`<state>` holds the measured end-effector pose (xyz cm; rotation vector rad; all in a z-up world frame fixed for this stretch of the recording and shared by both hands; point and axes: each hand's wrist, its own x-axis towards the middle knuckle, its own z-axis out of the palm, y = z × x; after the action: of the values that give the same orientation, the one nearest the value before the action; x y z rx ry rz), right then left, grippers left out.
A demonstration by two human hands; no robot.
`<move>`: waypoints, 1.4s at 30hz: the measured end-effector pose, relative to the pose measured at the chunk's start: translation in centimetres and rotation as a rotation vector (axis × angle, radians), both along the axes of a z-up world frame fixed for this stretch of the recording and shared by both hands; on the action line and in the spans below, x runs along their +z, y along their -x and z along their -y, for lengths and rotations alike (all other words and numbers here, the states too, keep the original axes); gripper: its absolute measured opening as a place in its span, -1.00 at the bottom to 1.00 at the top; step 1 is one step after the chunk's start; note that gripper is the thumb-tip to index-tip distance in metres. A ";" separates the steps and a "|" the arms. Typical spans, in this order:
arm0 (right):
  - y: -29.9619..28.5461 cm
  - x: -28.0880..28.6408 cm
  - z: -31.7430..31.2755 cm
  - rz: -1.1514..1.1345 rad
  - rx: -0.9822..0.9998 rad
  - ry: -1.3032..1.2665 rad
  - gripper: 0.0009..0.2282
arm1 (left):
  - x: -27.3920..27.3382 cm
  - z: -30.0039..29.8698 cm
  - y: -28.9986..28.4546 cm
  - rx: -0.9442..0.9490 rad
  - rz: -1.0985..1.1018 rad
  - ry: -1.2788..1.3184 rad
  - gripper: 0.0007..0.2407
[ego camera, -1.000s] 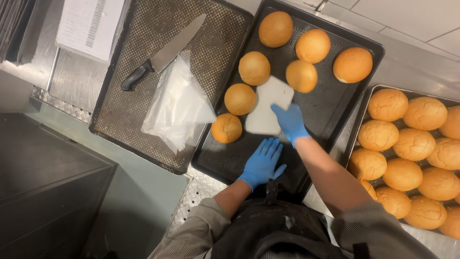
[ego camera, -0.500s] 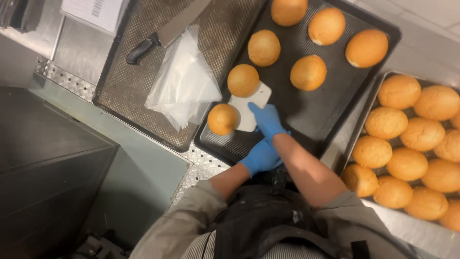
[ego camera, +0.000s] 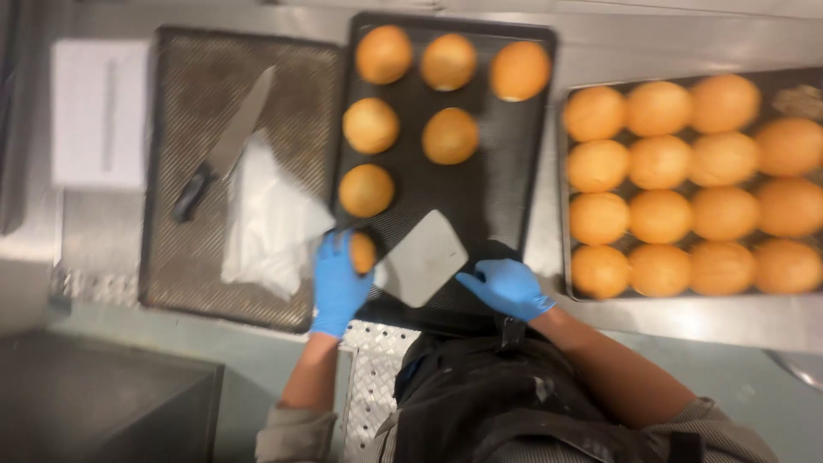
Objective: Cutting cross slits into the tops of round buns on a baking tray.
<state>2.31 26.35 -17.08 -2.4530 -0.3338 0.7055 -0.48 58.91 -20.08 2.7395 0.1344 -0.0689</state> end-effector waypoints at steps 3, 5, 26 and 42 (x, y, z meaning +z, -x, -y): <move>0.1 5.0 1.7 -0.075 -0.173 -0.068 -0.65 | 4.4 2.2 -0.5 0.088 -0.013 0.153 -0.31; 0.6 5.8 2.8 -0.112 -0.273 -0.207 -0.67 | 7.1 6.5 -0.3 -0.062 0.087 0.229 -0.31; -0.4 7.4 42.2 0.627 -0.552 -0.330 -0.70 | 15.1 46.9 2.4 0.193 -0.609 2.472 -0.33; 1.3 7.0 55.3 0.247 -0.722 -0.420 -0.80 | 17.6 54.9 -0.6 -0.104 -0.333 2.515 -0.19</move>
<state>0.97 -28.93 -10.06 -2.0349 0.2883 0.0144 0.08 4.05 -2.49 0.2063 -0.0455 -0.3685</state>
